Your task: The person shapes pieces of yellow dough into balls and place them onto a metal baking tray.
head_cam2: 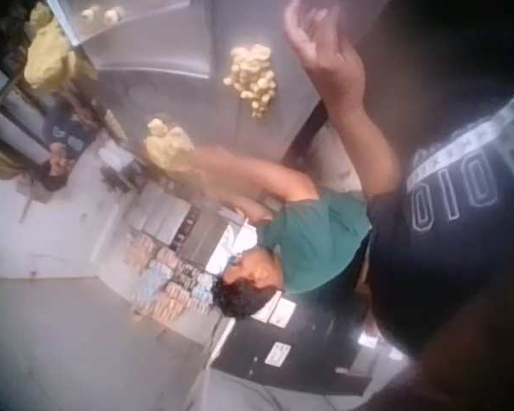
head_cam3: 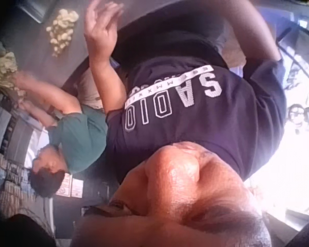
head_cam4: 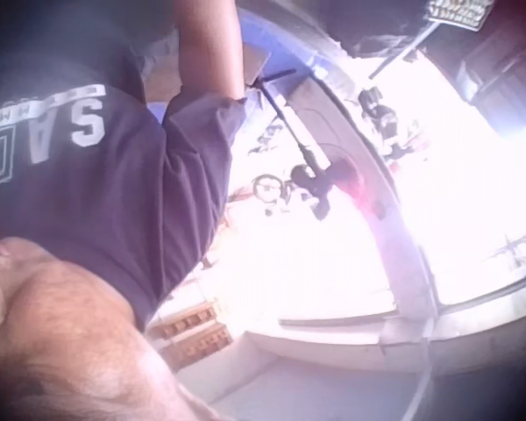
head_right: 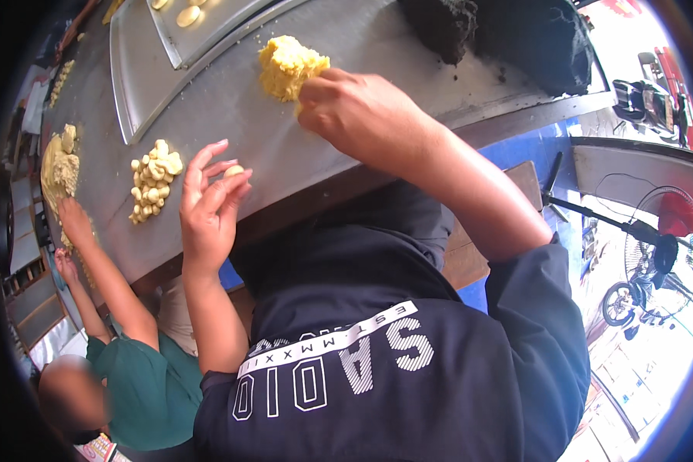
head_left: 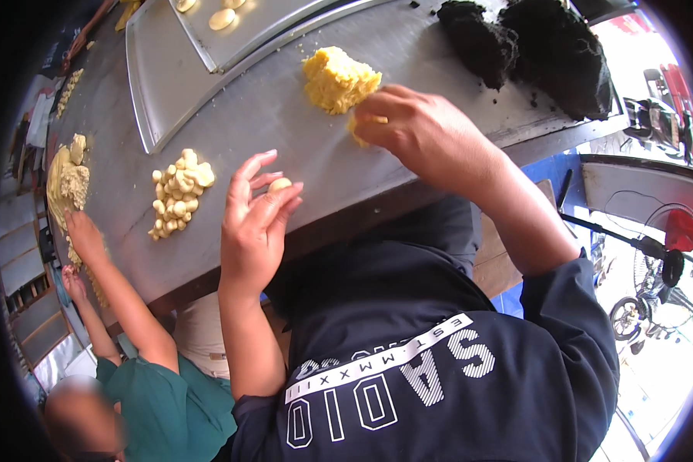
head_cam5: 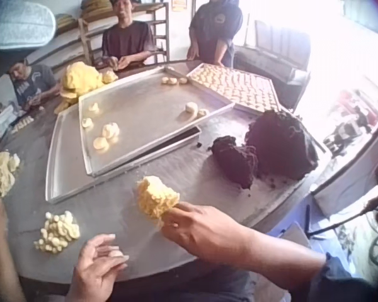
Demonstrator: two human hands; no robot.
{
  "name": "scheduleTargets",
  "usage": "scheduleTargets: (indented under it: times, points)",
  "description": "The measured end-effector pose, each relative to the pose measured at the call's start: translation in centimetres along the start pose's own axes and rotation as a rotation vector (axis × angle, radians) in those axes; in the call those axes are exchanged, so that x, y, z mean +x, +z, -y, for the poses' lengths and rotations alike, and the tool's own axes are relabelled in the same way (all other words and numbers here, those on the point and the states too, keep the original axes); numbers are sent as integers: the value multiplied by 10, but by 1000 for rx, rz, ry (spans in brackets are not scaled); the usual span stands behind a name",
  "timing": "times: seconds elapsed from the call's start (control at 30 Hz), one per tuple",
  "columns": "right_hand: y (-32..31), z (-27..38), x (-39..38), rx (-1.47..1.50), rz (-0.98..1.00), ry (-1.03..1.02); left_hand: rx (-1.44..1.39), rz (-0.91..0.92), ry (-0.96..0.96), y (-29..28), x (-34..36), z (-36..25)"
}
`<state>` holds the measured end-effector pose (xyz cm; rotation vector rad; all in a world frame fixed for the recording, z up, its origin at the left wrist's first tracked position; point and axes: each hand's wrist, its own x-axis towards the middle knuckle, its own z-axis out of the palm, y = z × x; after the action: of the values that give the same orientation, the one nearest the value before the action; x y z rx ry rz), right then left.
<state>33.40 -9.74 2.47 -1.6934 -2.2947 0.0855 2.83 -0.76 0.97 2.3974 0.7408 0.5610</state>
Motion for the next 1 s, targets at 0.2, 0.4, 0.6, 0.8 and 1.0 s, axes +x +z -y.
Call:
scheduleTargets:
  times: [0.2,0.4,0.6,0.8,1.0]
  points:
    - [39,7,26,-49,-97,55,-364,-125,-131,20,8,18]
    - [21,-5,12,136,-134,30,-255,136,-59,-10,23,21]
    - [27,0,-6,364,-190,59,-574,24,-267,15,-12,44]
    - [45,38,-5,62,-321,316,-27,-174,-33,26,-9,16]
    - [40,23,-11,180,-408,218,-205,-112,-165,30,-13,-2]
